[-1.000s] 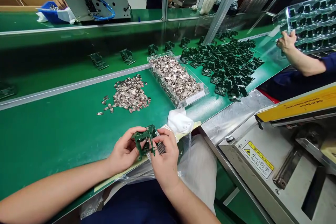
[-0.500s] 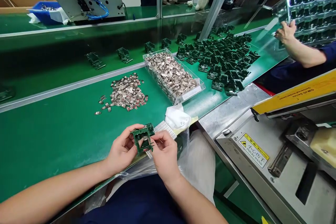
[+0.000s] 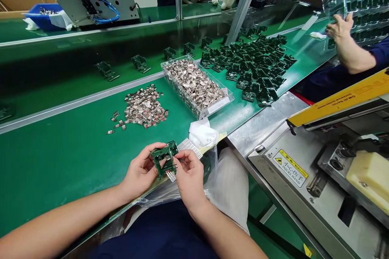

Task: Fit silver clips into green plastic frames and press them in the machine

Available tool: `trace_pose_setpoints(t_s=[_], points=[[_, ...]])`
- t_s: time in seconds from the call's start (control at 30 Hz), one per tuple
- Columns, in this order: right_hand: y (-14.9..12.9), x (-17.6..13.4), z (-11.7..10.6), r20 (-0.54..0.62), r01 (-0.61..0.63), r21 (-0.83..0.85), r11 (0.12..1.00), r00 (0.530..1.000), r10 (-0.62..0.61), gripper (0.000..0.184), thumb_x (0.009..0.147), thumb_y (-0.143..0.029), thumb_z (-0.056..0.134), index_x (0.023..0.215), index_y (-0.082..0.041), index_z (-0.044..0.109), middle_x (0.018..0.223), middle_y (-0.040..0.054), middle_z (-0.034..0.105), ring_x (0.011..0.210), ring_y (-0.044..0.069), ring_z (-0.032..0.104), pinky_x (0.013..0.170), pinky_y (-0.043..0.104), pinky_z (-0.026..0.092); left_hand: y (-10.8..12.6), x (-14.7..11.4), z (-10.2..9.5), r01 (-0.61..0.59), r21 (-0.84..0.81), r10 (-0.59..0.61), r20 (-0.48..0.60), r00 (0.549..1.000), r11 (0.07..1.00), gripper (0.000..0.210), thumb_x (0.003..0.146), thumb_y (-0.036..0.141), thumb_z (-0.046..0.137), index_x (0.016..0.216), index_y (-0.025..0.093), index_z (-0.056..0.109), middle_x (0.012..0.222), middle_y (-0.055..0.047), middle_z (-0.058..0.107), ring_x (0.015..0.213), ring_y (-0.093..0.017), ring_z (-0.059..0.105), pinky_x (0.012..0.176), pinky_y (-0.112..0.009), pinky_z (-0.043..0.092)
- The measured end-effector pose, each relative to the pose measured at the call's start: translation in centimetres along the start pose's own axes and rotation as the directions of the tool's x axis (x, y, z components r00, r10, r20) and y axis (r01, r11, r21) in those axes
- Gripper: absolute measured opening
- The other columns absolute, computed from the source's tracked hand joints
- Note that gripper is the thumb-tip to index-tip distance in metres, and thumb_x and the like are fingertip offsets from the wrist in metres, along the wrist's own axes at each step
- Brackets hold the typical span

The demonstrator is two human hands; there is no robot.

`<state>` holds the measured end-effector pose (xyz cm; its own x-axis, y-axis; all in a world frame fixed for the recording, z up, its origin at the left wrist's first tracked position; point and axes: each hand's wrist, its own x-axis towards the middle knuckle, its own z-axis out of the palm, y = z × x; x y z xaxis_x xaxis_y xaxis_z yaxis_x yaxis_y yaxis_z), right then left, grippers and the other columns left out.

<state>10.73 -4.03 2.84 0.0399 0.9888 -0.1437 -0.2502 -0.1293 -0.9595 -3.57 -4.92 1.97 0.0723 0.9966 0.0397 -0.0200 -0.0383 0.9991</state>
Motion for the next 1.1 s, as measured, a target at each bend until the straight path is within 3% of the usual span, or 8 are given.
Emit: trace_pose_setpoints(t_s=[0.23,0.4,0.47,0.53,0.67,0.8,1.1], points=[[-0.2,0.0,0.3,0.003,0.000,0.028,1.000,1.000,0.000,0.021,0.072,-0.031,0.077,0.072,-0.019,0.059,0.072,0.0000,0.063,0.062,0.014,0.059,0.056,0.024,0.052,0.4,0.3,0.1,-0.018,-0.047,0.018,0.002,1.000,0.999,0.034,0.087,0.027,0.064,0.119,0.021,0.055,0.090,-0.003,0.065,0.077,-0.013,0.061,0.069,-0.022,0.052],[0.0,-0.3,-0.2,0.026,0.121,-0.071,0.990,0.993,-0.119,0.012,0.078,-0.026,0.072,0.078,-0.019,0.061,0.076,0.0010,0.063,0.068,0.015,0.061,0.060,0.025,0.053,0.5,0.1,0.2,0.038,-0.113,-0.037,0.010,0.999,0.993,0.035,0.087,0.027,0.064,0.120,0.021,0.054,0.092,-0.004,0.065,0.079,-0.013,0.062,0.071,-0.023,0.055],[0.2,-0.5,-0.7,0.085,0.266,-0.206,0.942,0.964,-0.253,0.004,0.083,-0.022,0.066,0.087,-0.020,0.066,0.085,0.0036,0.065,0.077,0.017,0.063,0.067,0.028,0.055,0.7,0.2,0.3,0.074,-0.154,-0.074,0.003,0.997,0.985,0.037,0.086,0.029,0.066,0.120,0.021,0.054,0.092,-0.004,0.064,0.078,-0.013,0.062,0.071,-0.024,0.056],[0.4,-0.7,-1.2,0.158,0.413,-0.335,0.847,0.911,-0.382,0.012,0.086,-0.018,0.062,0.095,-0.021,0.069,0.095,0.0067,0.065,0.087,0.020,0.064,0.075,0.032,0.055,0.8,0.2,0.4,0.099,-0.185,-0.100,0.003,0.995,0.978,0.039,0.084,0.031,0.068,0.119,0.020,0.054,0.089,-0.003,0.064,0.074,-0.013,0.062,0.069,-0.024,0.056],[0.6,-1.0,-1.7,0.248,0.557,-0.456,0.694,0.829,-0.502,0.024,0.089,-0.013,0.056,0.104,-0.023,0.072,0.102,0.0100,0.066,0.095,0.023,0.065,0.080,0.036,0.057,1.1,0.3,0.5,0.123,-0.234,-0.120,0.027,0.992,0.964,0.041,0.083,0.035,0.069,0.118,0.021,0.053,0.088,-0.004,0.065,0.073,-0.013,0.063,0.064,-0.022,0.055],[0.5,-1.0,-1.7,0.288,0.612,-0.482,0.627,0.786,-0.547,0.030,0.088,-0.009,0.054,0.107,-0.023,0.072,0.102,0.0106,0.067,0.093,0.023,0.066,0.078,0.036,0.058,1.1,0.1,0.5,0.122,-0.240,-0.117,0.035,0.993,0.963,0.041,0.084,0.036,0.068,0.119,0.021,0.052,0.085,-0.003,0.065,0.071,-0.012,0.062,0.063,-0.021,0.055],[0.3,-1.2,-1.6,0.284,0.619,-0.510,0.598,0.777,-0.562,0.025,0.088,-0.009,0.055,0.099,-0.022,0.073,0.098,0.0104,0.069,0.091,0.023,0.067,0.076,0.036,0.058,0.8,0.0,0.5,0.129,-0.217,-0.125,0.029,0.992,0.968,0.042,0.085,0.038,0.066,0.119,0.019,0.051,0.084,-0.004,0.063,0.068,-0.012,0.060,0.062,-0.023,0.055]])
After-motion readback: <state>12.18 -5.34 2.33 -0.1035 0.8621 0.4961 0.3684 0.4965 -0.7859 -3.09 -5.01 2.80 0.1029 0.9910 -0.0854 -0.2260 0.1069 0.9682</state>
